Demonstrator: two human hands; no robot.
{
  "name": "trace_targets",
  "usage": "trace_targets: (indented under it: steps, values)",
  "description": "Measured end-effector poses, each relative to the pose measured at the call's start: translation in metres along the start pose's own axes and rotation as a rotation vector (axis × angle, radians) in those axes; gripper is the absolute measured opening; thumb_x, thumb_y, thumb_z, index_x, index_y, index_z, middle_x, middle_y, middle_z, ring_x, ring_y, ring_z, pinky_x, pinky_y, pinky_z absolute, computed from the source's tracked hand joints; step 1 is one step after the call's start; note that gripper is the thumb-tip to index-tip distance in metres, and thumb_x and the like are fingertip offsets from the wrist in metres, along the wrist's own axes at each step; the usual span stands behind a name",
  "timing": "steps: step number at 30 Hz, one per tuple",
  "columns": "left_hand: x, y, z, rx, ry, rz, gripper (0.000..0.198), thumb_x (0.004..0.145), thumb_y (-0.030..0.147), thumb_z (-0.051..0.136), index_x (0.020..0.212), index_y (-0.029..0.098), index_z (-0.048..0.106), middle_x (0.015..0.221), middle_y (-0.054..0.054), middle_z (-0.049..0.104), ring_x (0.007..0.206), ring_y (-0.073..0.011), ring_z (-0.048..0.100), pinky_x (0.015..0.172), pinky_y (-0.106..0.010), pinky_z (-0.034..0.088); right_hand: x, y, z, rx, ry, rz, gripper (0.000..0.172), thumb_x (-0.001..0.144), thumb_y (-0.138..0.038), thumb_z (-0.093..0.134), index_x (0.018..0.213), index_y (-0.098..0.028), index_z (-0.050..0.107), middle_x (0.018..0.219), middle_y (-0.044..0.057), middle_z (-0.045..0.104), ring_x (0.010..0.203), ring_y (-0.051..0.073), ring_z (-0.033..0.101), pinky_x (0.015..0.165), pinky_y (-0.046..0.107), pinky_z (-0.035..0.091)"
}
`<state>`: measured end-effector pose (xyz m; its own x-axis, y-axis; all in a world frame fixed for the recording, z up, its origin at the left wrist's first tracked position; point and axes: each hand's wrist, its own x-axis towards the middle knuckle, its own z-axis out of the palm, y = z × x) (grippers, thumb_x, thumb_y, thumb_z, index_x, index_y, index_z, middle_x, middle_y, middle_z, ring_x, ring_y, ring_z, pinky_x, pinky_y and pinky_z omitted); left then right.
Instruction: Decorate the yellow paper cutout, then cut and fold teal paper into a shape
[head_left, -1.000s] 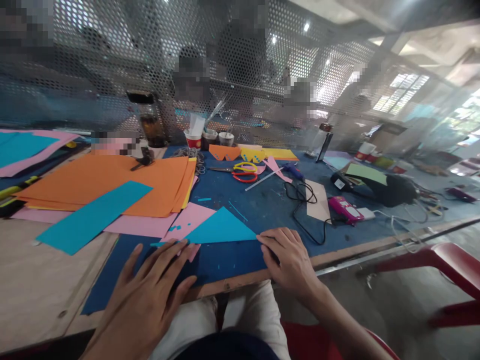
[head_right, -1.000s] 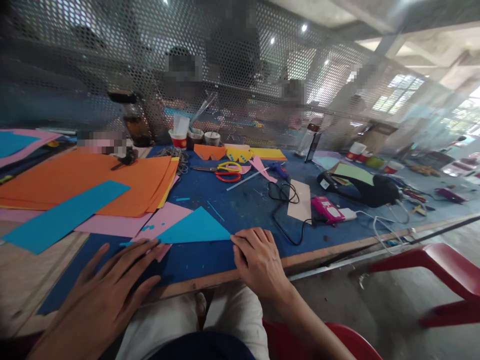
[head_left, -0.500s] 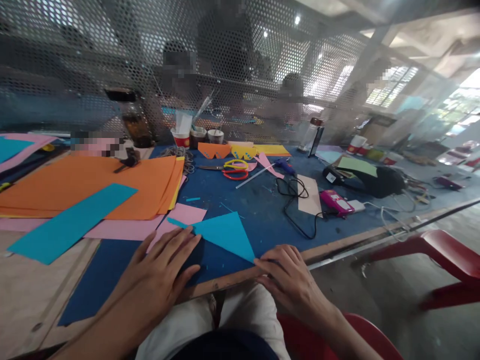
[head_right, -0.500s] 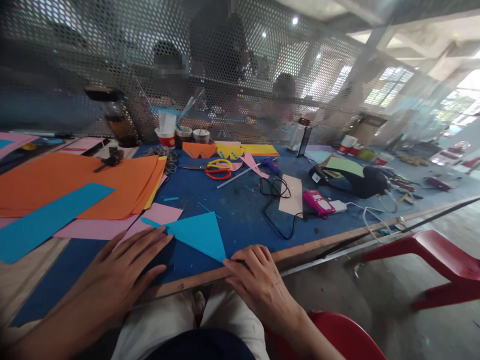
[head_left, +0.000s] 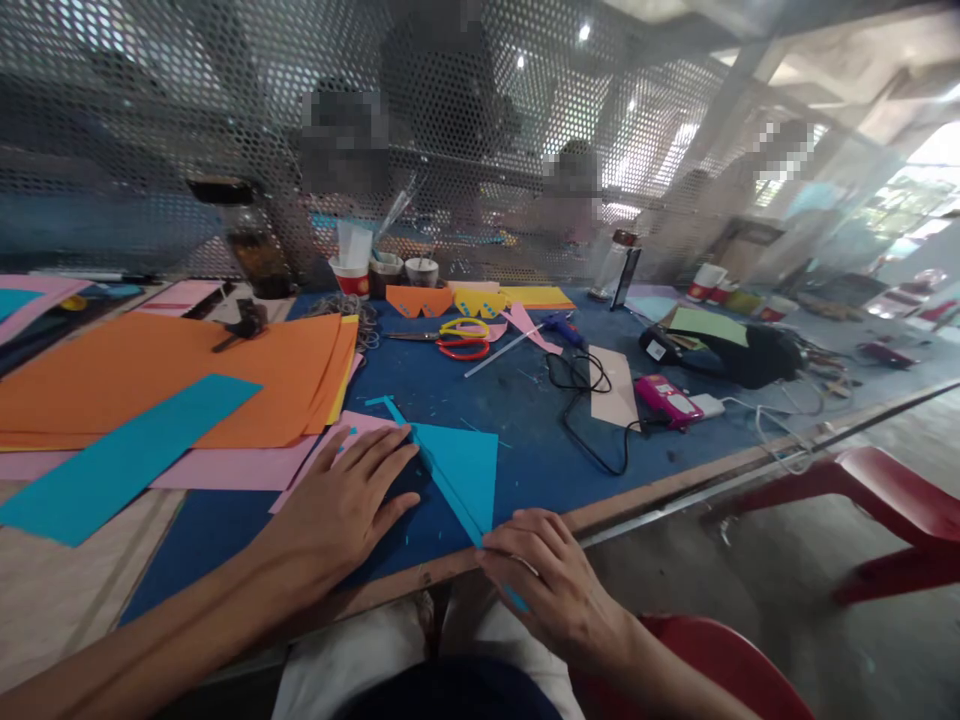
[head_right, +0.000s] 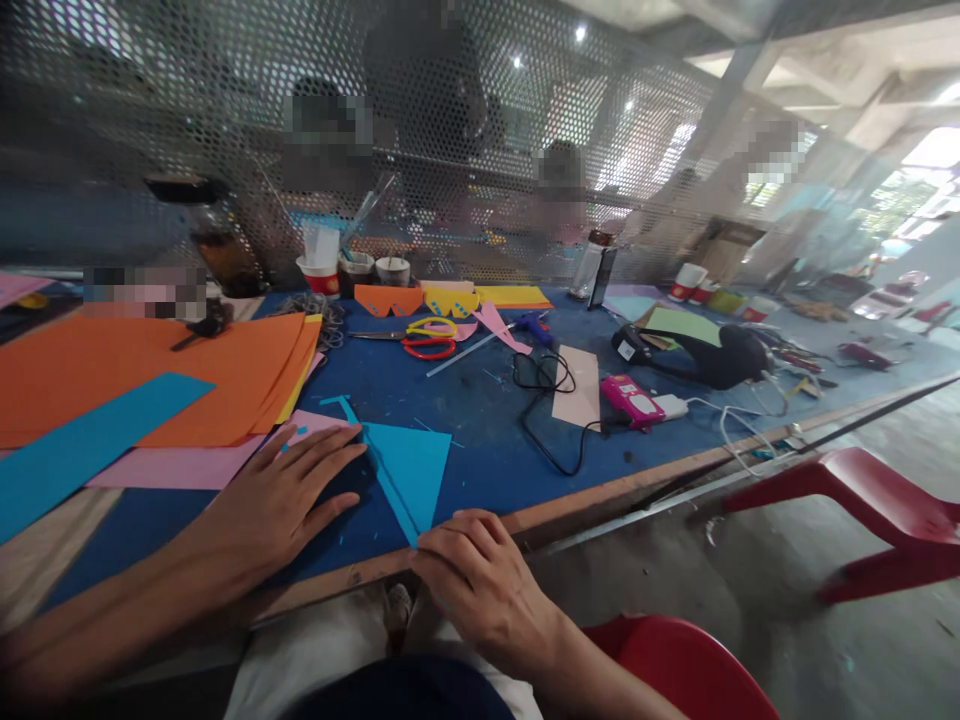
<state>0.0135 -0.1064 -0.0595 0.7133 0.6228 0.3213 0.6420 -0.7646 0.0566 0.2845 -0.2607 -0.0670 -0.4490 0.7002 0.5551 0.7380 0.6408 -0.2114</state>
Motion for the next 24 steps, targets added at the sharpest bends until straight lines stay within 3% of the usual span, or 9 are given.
trace_targets:
  steps: [9, 11, 13, 15, 16, 18, 20, 22, 24]
  values:
    - [0.018, -0.011, -0.001, -0.017, -0.065, 0.034, 0.051, 0.108, 0.056, 0.043, 0.144, 0.025, 0.062, 0.162, -0.007, 0.055, 0.150, -0.0324, 0.048, 0.127, -0.060, 0.020, 0.016, -0.007, 0.013, 0.003, -0.009, -0.012, 0.026, 0.103, -0.019, 0.065, 0.128, -0.020, 0.065, 0.116, 0.003, 0.077, 0.109, 0.019, 0.068, 0.115, 0.040, 0.043]
    - [0.021, -0.013, 0.000, -0.020, -0.069, 0.035, 0.052, 0.108, 0.057, 0.041, 0.143, 0.025, 0.062, 0.161, -0.008, 0.056, 0.150, -0.0332, 0.047, 0.126, -0.062, 0.022, 0.023, -0.011, 0.010, 0.016, -0.049, -0.034, 0.031, 0.102, -0.024, 0.066, 0.133, -0.020, 0.063, 0.118, 0.004, 0.076, 0.112, 0.020, 0.067, 0.118, 0.043, 0.040]
    - [0.024, -0.014, 0.000, -0.018, -0.067, 0.035, 0.054, 0.108, 0.060, 0.040, 0.142, 0.025, 0.062, 0.160, -0.009, 0.057, 0.150, -0.0336, 0.047, 0.126, -0.062, 0.023, 0.030, -0.013, 0.002, 0.063, -0.107, -0.065, 0.044, 0.101, -0.042, 0.069, 0.137, -0.019, 0.060, 0.120, 0.006, 0.075, 0.113, 0.023, 0.067, 0.118, 0.047, 0.039]
    - [0.026, -0.013, 0.000, -0.009, -0.064, 0.040, 0.055, 0.107, 0.061, 0.041, 0.141, 0.023, 0.063, 0.158, -0.010, 0.058, 0.150, -0.0341, 0.047, 0.126, -0.062, 0.022, 0.036, -0.012, -0.009, 0.140, -0.157, -0.059, 0.060, 0.096, -0.059, 0.070, 0.137, -0.017, 0.060, 0.120, 0.009, 0.074, 0.112, 0.025, 0.067, 0.112, 0.048, 0.044]
    - [0.026, -0.013, -0.001, -0.006, -0.064, 0.041, 0.056, 0.106, 0.062, 0.043, 0.140, 0.022, 0.064, 0.158, -0.011, 0.059, 0.150, -0.0347, 0.047, 0.126, -0.063, 0.022, 0.040, -0.009, -0.014, 0.172, -0.181, -0.036, 0.059, 0.096, -0.059, 0.069, 0.137, -0.018, 0.060, 0.121, 0.010, 0.073, 0.111, 0.025, 0.067, 0.106, 0.046, 0.048]
    - [0.027, -0.012, -0.001, -0.005, -0.066, 0.038, 0.055, 0.106, 0.060, 0.045, 0.139, 0.021, 0.063, 0.157, -0.012, 0.060, 0.151, -0.0358, 0.046, 0.126, -0.064, 0.021, 0.050, 0.002, -0.022, 0.180, -0.128, 0.064, 0.042, 0.102, -0.049, 0.066, 0.132, -0.020, 0.063, 0.118, 0.010, 0.073, 0.105, 0.024, 0.067, 0.092, 0.040, 0.052]
    - [0.027, -0.011, -0.002, -0.017, -0.068, 0.033, 0.053, 0.105, 0.060, 0.047, 0.140, 0.022, 0.062, 0.157, -0.011, 0.060, 0.151, -0.0359, 0.046, 0.126, -0.064, 0.021, 0.067, 0.020, -0.024, 0.127, -0.050, 0.181, 0.021, 0.106, -0.032, 0.061, 0.123, -0.022, 0.068, 0.111, 0.007, 0.074, 0.104, 0.022, 0.067, 0.091, 0.038, 0.052]
    - [0.028, -0.011, -0.003, -0.040, -0.070, 0.033, 0.054, 0.105, 0.062, 0.047, 0.140, 0.024, 0.062, 0.157, -0.010, 0.059, 0.151, -0.0358, 0.046, 0.125, -0.065, 0.021, 0.092, 0.043, -0.019, 0.137, -0.040, 0.275, 0.014, 0.105, -0.025, 0.062, 0.114, -0.021, 0.072, 0.110, 0.006, 0.074, 0.106, 0.021, 0.067, 0.096, 0.035, 0.051]
    - [0.028, -0.011, -0.003, -0.062, -0.064, 0.031, 0.056, 0.104, 0.066, 0.046, 0.138, 0.025, 0.063, 0.156, -0.009, 0.060, 0.150, -0.0363, 0.047, 0.125, -0.066, 0.021, 0.121, 0.066, -0.008, 0.113, -0.108, 0.390, 0.013, 0.104, -0.022, 0.063, 0.111, -0.021, 0.074, 0.110, 0.005, 0.075, 0.106, 0.020, 0.068, 0.096, 0.032, 0.049]
